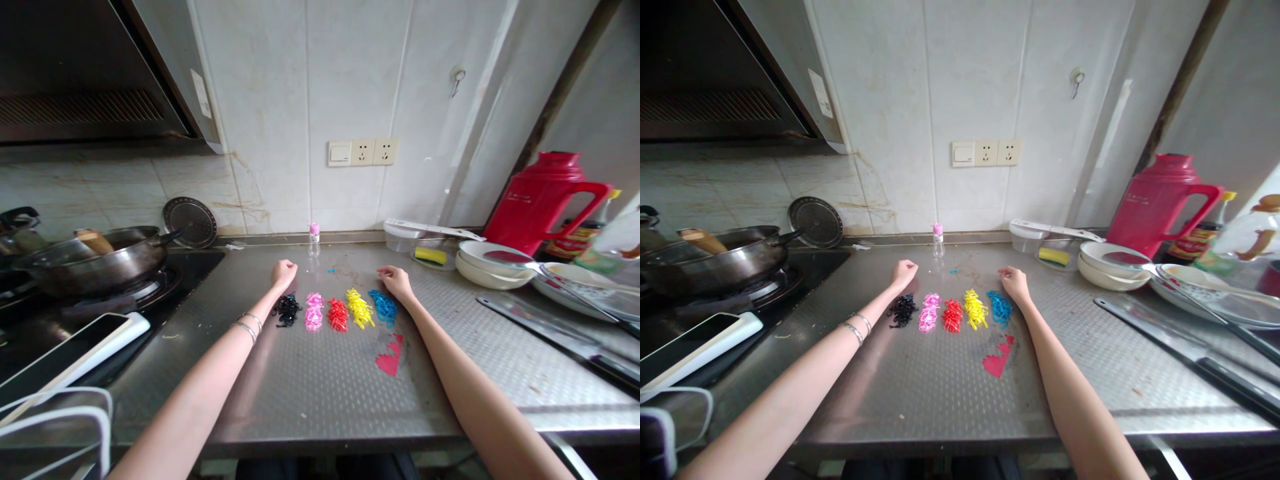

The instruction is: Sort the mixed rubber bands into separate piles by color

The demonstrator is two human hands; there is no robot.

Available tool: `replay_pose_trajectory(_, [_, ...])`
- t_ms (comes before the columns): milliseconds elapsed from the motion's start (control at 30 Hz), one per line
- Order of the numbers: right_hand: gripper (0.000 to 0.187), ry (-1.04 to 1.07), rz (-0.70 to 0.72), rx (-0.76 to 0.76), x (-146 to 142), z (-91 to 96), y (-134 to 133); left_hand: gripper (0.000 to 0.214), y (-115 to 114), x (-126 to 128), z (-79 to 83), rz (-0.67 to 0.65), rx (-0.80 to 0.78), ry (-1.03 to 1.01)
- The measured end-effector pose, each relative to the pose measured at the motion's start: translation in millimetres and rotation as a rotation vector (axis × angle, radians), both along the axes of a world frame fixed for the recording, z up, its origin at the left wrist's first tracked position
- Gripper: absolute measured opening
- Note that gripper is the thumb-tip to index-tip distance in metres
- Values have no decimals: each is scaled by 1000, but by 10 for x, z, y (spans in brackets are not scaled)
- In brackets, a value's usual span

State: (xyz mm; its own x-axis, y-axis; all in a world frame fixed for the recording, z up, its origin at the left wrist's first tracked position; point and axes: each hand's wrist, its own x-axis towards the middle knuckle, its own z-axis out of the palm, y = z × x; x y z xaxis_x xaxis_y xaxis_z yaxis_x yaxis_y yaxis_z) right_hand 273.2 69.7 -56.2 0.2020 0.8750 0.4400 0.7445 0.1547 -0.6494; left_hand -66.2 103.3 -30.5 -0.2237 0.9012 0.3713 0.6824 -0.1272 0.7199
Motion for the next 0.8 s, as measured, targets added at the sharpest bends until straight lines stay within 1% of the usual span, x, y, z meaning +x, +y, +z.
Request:
replay_pose_trajectory(67, [28, -8, -6, -6, 6, -4, 3, 11, 48, 158, 12, -76, -6, 47])
replay_pose_trajectory(200, [27, -31, -21, -9, 14, -7, 10, 11, 149, 495, -28, -333, -6, 163])
replay_pose_trajectory(267, [27, -37, -26, -14, 14, -4, 10, 11, 186, 643, -65, -404, -26, 221])
replay_pose_trajectory(333, [27, -38, -33, -20, 11, 3, 4, 12, 216, 763, -98, -396, -35, 273])
replay_pose_trajectory(467, [27, -20, -41, -22, 8, 18, -13, 11, 272, 906, -124, -285, -64, 301])
replay_pose_trajectory(533, [27, -10, -40, -28, 8, 20, -17, 10, 298, 932, -121, -300, -104, 305])
replay_pose_trajectory(633, [27, -11, -40, -32, 9, 16, -15, 14, 328, 937, -119, -349, -131, 323])
replay_pose_trajectory(800, [27, -19, -35, -13, 10, 7, -14, 13, 319, 942, -116, -337, -143, 307])
